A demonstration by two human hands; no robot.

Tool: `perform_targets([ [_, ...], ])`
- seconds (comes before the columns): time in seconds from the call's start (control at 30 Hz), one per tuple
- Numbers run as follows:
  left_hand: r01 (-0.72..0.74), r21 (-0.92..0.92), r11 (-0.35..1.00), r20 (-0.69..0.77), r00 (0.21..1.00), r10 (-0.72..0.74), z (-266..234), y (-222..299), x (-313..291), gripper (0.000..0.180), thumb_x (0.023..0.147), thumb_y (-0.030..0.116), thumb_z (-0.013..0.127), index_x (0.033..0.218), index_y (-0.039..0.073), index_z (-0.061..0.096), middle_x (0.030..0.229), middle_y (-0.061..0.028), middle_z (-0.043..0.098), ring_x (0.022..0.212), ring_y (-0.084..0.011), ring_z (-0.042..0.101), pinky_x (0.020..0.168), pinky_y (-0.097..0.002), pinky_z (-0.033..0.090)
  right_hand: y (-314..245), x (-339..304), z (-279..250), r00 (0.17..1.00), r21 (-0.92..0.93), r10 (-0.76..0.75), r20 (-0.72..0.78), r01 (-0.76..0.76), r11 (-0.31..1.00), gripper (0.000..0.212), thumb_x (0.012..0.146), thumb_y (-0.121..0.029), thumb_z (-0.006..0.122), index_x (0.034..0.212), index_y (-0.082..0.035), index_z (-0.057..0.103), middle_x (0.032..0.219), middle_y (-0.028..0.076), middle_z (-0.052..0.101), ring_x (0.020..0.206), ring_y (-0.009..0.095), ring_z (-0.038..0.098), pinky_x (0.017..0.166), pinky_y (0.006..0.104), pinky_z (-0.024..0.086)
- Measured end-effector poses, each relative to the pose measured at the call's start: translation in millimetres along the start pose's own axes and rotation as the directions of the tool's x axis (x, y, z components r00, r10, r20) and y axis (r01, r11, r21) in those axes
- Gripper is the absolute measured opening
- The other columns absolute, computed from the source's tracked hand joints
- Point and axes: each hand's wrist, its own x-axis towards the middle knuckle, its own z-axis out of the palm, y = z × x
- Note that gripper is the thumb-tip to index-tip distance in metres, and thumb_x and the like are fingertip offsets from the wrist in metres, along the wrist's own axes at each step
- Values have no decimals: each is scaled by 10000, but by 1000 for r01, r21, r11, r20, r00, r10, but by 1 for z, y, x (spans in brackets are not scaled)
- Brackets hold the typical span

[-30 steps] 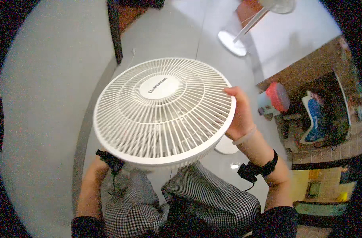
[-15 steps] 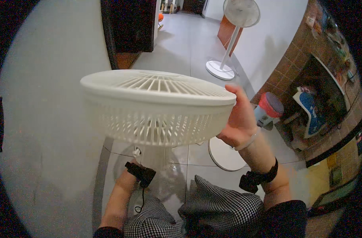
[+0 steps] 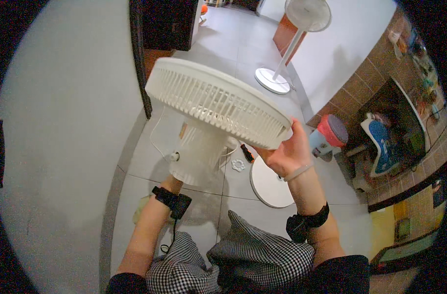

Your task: The recorder assembles the parts of a small electric fan and wipes it clean with a cloth.

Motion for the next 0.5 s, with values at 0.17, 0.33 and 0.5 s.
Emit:
perform_targets([
  [0.17,-27,-66,997,-42,999,24,-5,-12,2,433,826,257,720,1176,50,570,1028,-105,633,920,-232,610,792,-366,514,-9,1,16,999,-7,-4,35,4,1000,632,978,-480,363,1463,-86,270,1500,230,218,1363,515,140,1107,506,326],
  [0.33,-107,17,994,-107,988,108,-45,18,-4,425,829,245,724,1175,50,573,1038,-99,630,922,-218,609,793,-361,519,-32,-1,22,974,128,137,179,-161,979,685,963,-453,408,1459,-20,218,1485,243,253,1362,414,280,1133,545,243],
  [0.5,-230,196,953,-121,959,256,-66,56,7,416,831,232,728,1174,50,577,1048,-93,627,923,-203,608,794,-356,524,-57,-1,12,928,81,250,277,-282,956,683,960,-409,454,1438,22,225,1446,290,281,1310,406,377,1030,500,417],
])
